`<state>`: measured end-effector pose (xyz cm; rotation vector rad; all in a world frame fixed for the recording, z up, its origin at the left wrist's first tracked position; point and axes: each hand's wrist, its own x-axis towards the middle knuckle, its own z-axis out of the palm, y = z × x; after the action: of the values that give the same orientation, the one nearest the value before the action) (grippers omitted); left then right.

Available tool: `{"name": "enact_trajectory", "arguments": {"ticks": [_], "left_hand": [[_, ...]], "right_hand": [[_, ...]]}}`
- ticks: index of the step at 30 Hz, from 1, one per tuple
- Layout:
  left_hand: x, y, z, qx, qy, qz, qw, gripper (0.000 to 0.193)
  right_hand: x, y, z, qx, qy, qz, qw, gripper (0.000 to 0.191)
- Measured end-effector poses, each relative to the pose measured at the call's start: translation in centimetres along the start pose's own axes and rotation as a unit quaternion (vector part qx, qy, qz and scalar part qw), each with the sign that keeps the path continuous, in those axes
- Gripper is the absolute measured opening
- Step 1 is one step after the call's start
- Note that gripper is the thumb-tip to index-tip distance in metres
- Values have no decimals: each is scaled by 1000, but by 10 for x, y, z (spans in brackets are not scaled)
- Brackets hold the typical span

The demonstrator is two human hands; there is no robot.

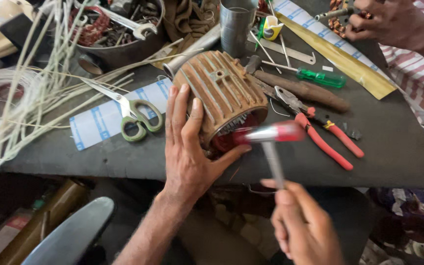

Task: The person works on a disassembled electric motor stator, inserting and adjusting copper windings with a small tool and a hammer. They briefly open a drawer and handle paper currency before returning to the motor repair.

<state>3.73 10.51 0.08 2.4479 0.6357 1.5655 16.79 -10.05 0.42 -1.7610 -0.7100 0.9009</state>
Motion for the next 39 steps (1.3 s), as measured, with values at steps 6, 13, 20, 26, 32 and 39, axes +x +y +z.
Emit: {"name": "enact_trajectory", "arguments": {"ticks": [6,13,20,26,32,39], "left_hand": [[1,-1,-12,5,-47,8,999,113],[0,5,-7,35,-31,-4,999,111],[7,18,-2,35,-15,19,999,109],[7,9,7,78,-22,72,994,94],[6,-6,5,75,-21,105,991,84],[9,14,-2,50,-68,8,996,100]], "right_hand": [[7,0,-41,-163,197,-108,961,43],[51,-65,-84,-511,292,-268,763,24],[83,-77,-55,-479,171,-542,669,23],[121,-90,-31,-454,53,-683,569,30],[143,-91,-29,-432,-19,-691,580,23],[112,-88,-28,-441,53,-634,633,31]]}}
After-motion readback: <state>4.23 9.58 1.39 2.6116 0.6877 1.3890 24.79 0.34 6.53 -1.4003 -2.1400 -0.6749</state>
